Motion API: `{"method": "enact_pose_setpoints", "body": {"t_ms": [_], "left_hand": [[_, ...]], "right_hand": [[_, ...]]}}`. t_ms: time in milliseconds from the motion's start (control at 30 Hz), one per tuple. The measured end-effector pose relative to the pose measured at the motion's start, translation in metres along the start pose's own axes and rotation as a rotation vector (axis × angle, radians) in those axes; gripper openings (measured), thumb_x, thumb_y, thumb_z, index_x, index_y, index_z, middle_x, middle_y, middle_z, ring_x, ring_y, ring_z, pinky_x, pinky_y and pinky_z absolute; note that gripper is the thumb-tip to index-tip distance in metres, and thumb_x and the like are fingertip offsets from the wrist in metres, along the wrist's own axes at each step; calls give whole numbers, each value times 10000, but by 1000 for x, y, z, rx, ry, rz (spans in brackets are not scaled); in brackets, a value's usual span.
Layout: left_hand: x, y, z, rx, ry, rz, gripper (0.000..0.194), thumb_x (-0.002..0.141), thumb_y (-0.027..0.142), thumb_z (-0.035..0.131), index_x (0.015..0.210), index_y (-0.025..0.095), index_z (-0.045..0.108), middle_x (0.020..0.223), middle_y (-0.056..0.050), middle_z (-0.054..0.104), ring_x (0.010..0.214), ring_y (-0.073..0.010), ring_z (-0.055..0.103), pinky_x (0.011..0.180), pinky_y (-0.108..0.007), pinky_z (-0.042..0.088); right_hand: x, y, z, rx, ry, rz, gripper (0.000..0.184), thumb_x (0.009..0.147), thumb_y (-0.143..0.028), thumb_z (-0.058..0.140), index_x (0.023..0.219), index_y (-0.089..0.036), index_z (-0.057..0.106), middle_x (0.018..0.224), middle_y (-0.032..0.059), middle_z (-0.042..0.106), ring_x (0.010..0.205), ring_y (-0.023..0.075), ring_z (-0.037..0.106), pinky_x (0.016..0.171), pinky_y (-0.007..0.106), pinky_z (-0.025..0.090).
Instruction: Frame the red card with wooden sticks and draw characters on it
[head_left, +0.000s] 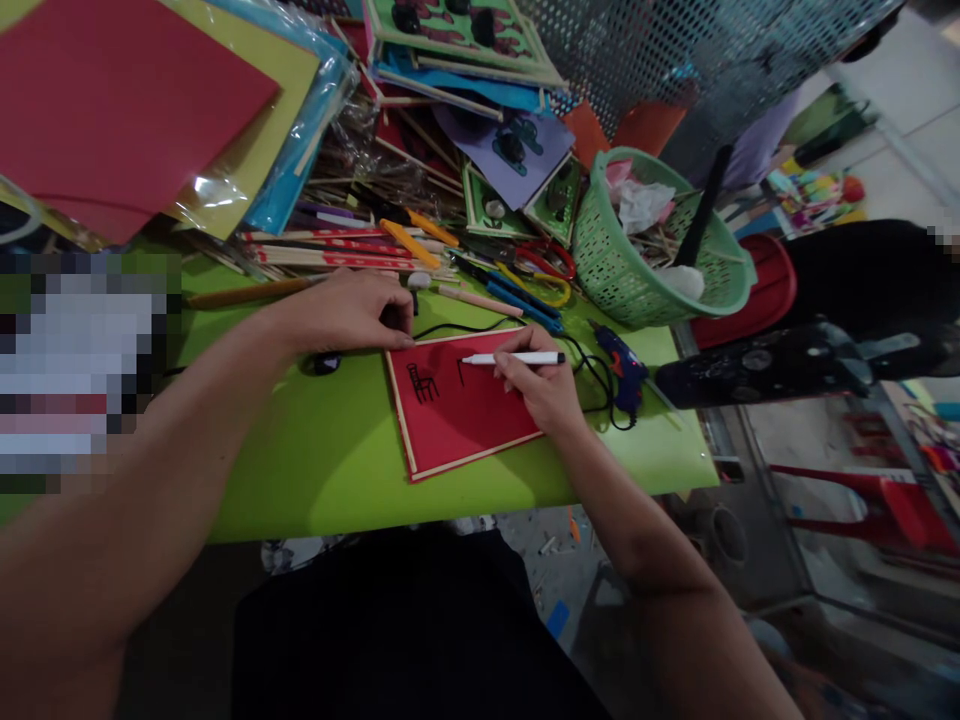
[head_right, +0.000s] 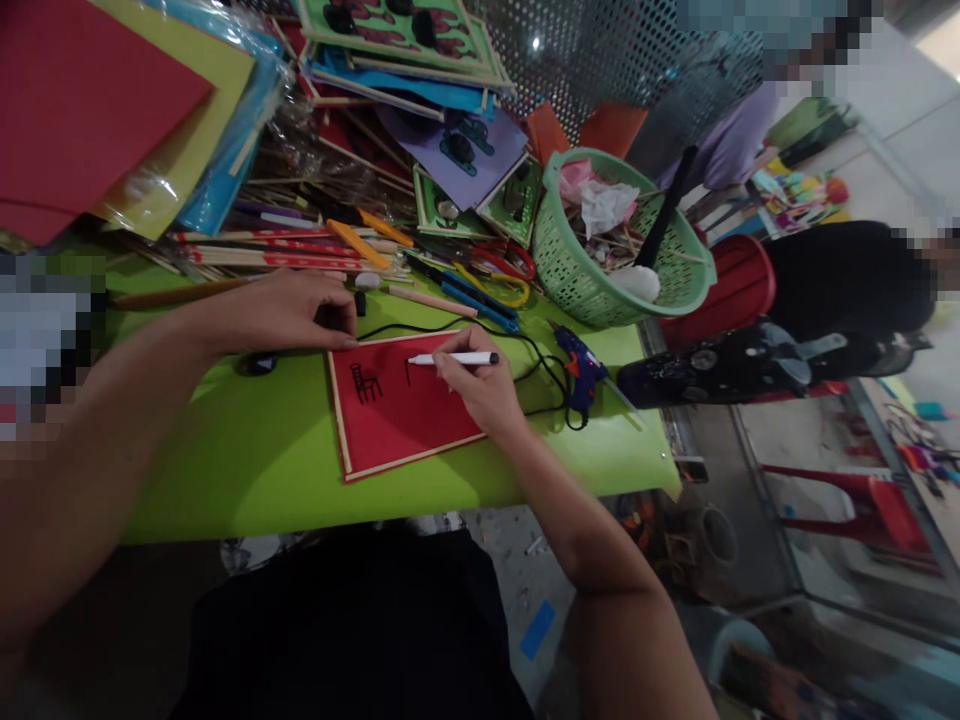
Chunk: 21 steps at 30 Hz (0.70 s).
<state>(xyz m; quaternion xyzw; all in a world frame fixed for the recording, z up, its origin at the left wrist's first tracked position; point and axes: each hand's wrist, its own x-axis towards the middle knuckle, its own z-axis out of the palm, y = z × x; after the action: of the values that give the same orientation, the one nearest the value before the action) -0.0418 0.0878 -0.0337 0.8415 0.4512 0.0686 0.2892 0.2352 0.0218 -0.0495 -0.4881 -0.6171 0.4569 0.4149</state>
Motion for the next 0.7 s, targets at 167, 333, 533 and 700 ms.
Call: {"method": "enact_pose_setpoints", "body": {"t_ms": [167,333,533,700], "left_hand": [[1,-4,2,6,10,18,268,792,442,657,884,201,730,952,-59,707,863,-206,633,762,-315,430],[1,-3,2,10,22,20,285,794,461,653,877,198,726,942,-47,711,856,-193,629,750,-299,428],[1,-2,1,5,4,4,273,788,448,657,881,201,726,959,-45,713,868,-200,630,756,-301,428],[0,-2,1,-10,7,0,265,788,449,666,869,203,721,951,-49,709,867,-198,632,757,-306,426]], "right_hand": [[0,3,-1,-25,-9,5,218,873,-372,725,810,-230,571,665,-57,598,524,84,477,511,237,381],[0,3,-1,-48,-15,7,211,884,-369,714,813,-231,571,683,-51,605,537,89,483,525,246,381],[-2,0,-3,-76,-32,6,185,870,-339,694,789,-228,572,647,-50,582,521,100,469,518,262,364],[-3,-3,-5,-83,-45,20,179,838,-321,686,750,-230,560,622,-55,559,519,103,451,531,271,356]]}}
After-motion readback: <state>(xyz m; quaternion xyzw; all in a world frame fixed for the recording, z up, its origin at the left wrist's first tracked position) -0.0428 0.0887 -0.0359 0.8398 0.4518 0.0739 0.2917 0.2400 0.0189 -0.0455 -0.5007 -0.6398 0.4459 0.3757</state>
